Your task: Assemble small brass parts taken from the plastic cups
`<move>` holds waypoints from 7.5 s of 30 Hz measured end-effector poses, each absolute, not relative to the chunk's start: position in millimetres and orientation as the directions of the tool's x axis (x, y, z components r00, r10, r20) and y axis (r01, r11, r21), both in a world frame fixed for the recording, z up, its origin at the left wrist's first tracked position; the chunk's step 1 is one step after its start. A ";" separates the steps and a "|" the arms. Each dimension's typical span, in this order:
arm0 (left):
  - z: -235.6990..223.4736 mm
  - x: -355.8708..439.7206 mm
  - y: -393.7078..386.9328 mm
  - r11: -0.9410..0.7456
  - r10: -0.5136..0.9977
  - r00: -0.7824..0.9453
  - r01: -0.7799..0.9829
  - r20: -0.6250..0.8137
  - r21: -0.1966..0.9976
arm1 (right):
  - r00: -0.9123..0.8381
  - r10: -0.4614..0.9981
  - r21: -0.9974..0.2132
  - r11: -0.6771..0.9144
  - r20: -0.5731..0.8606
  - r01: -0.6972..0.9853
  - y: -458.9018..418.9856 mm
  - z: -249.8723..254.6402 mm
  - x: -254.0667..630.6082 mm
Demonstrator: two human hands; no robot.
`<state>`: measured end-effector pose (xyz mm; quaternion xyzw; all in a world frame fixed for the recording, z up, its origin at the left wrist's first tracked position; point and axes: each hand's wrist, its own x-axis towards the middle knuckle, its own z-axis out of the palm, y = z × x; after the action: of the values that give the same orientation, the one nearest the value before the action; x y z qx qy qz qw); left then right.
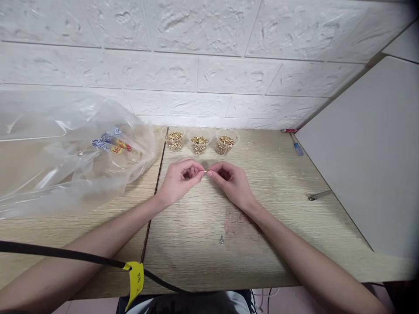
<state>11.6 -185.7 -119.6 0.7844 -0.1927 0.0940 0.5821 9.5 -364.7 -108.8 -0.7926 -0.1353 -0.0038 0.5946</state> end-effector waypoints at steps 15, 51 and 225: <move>-107.9 5.9 -183.1 -0.306 -0.312 0.827 -0.554 0.469 0.774 | 0.963 0.268 -0.974 -0.215 0.012 0.072 -363.4 -99.8 3.3; -110.7 6.2 -182.4 -0.313 -0.233 0.870 -0.491 0.435 0.813 | 0.943 0.307 -0.921 -0.317 0.128 0.228 -365.9 -99.8 6.6; -109.4 -4.5 -180.3 -0.197 -0.086 0.974 -0.223 0.210 0.955 | 0.977 0.194 -0.983 -0.140 0.087 0.115 -358.4 -108.2 2.1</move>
<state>-4.5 -180.3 -109.4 0.7718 -0.1003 0.0548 0.6255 2.1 -358.4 -108.2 -0.7544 -0.1025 0.0302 0.6477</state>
